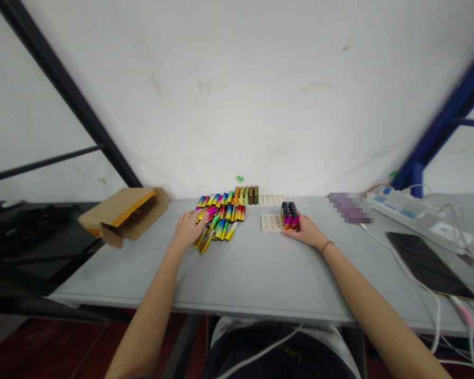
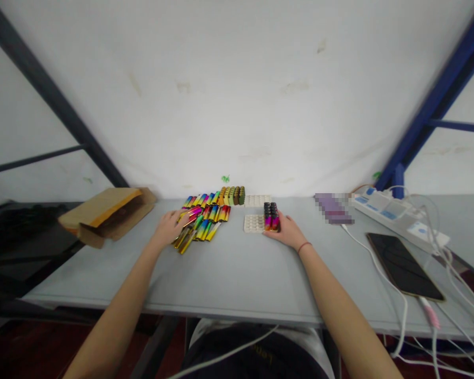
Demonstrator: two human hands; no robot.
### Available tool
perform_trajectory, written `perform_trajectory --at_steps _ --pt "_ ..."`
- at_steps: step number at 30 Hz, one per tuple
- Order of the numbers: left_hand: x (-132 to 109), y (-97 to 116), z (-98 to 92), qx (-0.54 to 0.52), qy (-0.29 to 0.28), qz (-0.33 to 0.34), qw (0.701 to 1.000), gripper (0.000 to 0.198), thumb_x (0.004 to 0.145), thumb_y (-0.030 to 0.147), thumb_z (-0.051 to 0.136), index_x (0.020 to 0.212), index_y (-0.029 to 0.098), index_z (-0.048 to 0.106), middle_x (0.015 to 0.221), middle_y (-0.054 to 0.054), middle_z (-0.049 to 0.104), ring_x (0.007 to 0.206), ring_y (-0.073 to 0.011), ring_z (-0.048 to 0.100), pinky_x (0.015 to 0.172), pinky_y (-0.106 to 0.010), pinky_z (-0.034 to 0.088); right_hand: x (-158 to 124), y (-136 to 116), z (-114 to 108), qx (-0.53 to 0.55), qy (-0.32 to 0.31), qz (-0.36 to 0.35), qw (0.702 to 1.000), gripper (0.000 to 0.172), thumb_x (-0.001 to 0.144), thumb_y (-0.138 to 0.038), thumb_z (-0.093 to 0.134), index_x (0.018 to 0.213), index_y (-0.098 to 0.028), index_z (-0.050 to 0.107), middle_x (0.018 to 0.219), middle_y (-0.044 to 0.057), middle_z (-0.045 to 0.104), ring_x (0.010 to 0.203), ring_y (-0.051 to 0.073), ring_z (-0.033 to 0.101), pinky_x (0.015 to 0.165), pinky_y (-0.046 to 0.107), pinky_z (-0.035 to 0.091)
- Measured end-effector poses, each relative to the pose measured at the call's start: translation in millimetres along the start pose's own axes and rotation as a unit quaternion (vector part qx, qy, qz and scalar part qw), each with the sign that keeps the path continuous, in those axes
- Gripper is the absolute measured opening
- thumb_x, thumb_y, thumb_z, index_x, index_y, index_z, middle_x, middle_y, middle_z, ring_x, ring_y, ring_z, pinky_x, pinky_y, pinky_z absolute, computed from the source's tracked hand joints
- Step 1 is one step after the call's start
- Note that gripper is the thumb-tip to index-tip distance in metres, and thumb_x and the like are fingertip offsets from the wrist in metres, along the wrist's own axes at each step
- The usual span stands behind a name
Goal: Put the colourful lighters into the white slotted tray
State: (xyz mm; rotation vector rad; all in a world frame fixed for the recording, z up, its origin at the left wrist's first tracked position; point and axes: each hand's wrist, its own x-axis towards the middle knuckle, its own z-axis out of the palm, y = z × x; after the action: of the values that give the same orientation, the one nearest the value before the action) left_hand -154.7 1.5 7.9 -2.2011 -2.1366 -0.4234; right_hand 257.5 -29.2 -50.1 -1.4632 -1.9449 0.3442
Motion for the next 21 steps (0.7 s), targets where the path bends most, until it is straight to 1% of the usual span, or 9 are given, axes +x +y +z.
perform_trajectory --at_steps 1,3,5,6,8,10,14,17,21 --pt "-5.7 -10.9 -0.1 -0.006 -0.015 0.031 0.999 0.051 0.099 0.05 0.037 0.145 0.032 0.051 0.15 -0.009 0.05 0.137 -0.0291 0.046 0.112 -0.047 0.039 -0.1 -0.4 -0.2 -0.002 0.002 -0.001 1.0 0.048 0.073 -0.049 0.076 0.109 -0.02 0.061 0.1 0.011 0.073 0.089 0.029 0.067 0.079 0.039 0.052" --pt "-19.7 -29.8 3.7 -0.006 -0.055 0.084 0.995 0.06 0.093 0.059 0.047 0.149 0.035 0.047 0.16 -0.008 0.038 0.147 -0.0349 0.033 0.115 -0.053 0.033 -0.3 -1.0 -0.7 -0.008 0.003 0.003 1.0 0.049 0.073 -0.049 0.077 0.109 -0.02 0.061 0.101 0.011 0.073 0.089 0.029 0.067 0.08 0.038 0.052" --pt "-33.3 -40.5 11.3 -0.007 -0.089 0.123 0.988 0.072 0.087 0.065 0.054 0.151 0.035 0.045 0.163 -0.009 0.032 0.151 -0.0404 0.024 0.116 -0.06 0.031 -0.5 -1.3 -1.2 -0.015 0.002 0.009 1.0 0.051 0.073 -0.049 0.078 0.11 -0.019 0.06 0.101 0.011 0.073 0.089 0.029 0.067 0.081 0.038 0.051" --pt "-38.5 -42.0 15.6 -0.008 -0.096 0.133 0.986 0.073 0.087 0.066 0.054 0.152 0.034 0.044 0.164 -0.01 0.03 0.152 -0.0412 0.022 0.116 -0.062 0.03 -0.6 -1.4 -1.4 -0.018 0.001 0.011 1.0 0.052 0.073 -0.049 0.078 0.11 -0.018 0.06 0.101 0.011 0.073 0.089 0.029 0.067 0.081 0.038 0.051" --pt "-44.4 -38.5 22.9 -0.009 -0.092 0.136 0.986 0.072 0.09 0.065 0.05 0.153 0.032 0.042 0.165 -0.011 0.029 0.152 -0.0409 0.022 0.115 -0.066 0.027 -0.7 -1.3 -1.4 -0.023 0.0 0.01 1.0 0.052 0.073 -0.048 0.077 0.111 -0.018 0.059 0.102 0.012 0.073 0.089 0.029 0.067 0.081 0.038 0.051" --pt "-44.5 -29.4 27.1 -0.005 -0.074 0.126 0.989 0.068 0.093 0.062 0.046 0.154 0.032 0.041 0.165 -0.012 0.027 0.153 -0.0405 0.02 0.114 -0.07 0.025 -0.7 -1.0 -1.4 -0.026 0.0 0.005 1.0 0.051 0.074 -0.048 0.077 0.111 -0.018 0.059 0.103 0.012 0.073 0.09 0.029 0.067 0.082 0.039 0.051" --pt "-36.3 -12.3 26.8 0.012 -0.038 0.128 0.991 0.064 0.095 0.059 0.045 0.154 0.033 0.042 0.165 -0.011 0.029 0.153 -0.04 0.018 0.112 -0.077 0.017 -1.0 -0.3 -1.4 -0.027 0.001 0.003 1.0 0.048 0.075 -0.047 0.076 0.109 -0.018 0.06 0.103 0.012 0.073 0.092 0.03 0.067 0.082 0.039 0.051" --pt "-28.4 -7.5 24.9 0.023 -0.039 0.152 0.987 0.062 0.094 0.058 0.047 0.152 0.035 0.044 0.165 -0.01 0.03 0.152 -0.0395 0.023 0.114 -0.075 0.017 -1.2 0.2 -1.6 -0.025 0.001 0.004 1.0 0.047 0.074 -0.048 0.076 0.107 -0.018 0.06 0.102 0.012 0.072 0.092 0.03 0.067 0.081 0.039 0.051" --pt "-17.0 -5.2 27.4 0.032 -0.033 0.219 0.975 0.06 0.094 0.057 0.049 0.149 0.033 0.049 0.162 -0.01 0.037 0.151 -0.0352 0.028 0.12 -0.065 0.017 -1.2 1.1 -1.5 -0.022 0.003 -0.003 1.0 0.047 0.075 -0.048 0.075 0.108 -0.018 0.06 0.102 0.012 0.072 0.092 0.03 0.067 0.082 0.039 0.051"
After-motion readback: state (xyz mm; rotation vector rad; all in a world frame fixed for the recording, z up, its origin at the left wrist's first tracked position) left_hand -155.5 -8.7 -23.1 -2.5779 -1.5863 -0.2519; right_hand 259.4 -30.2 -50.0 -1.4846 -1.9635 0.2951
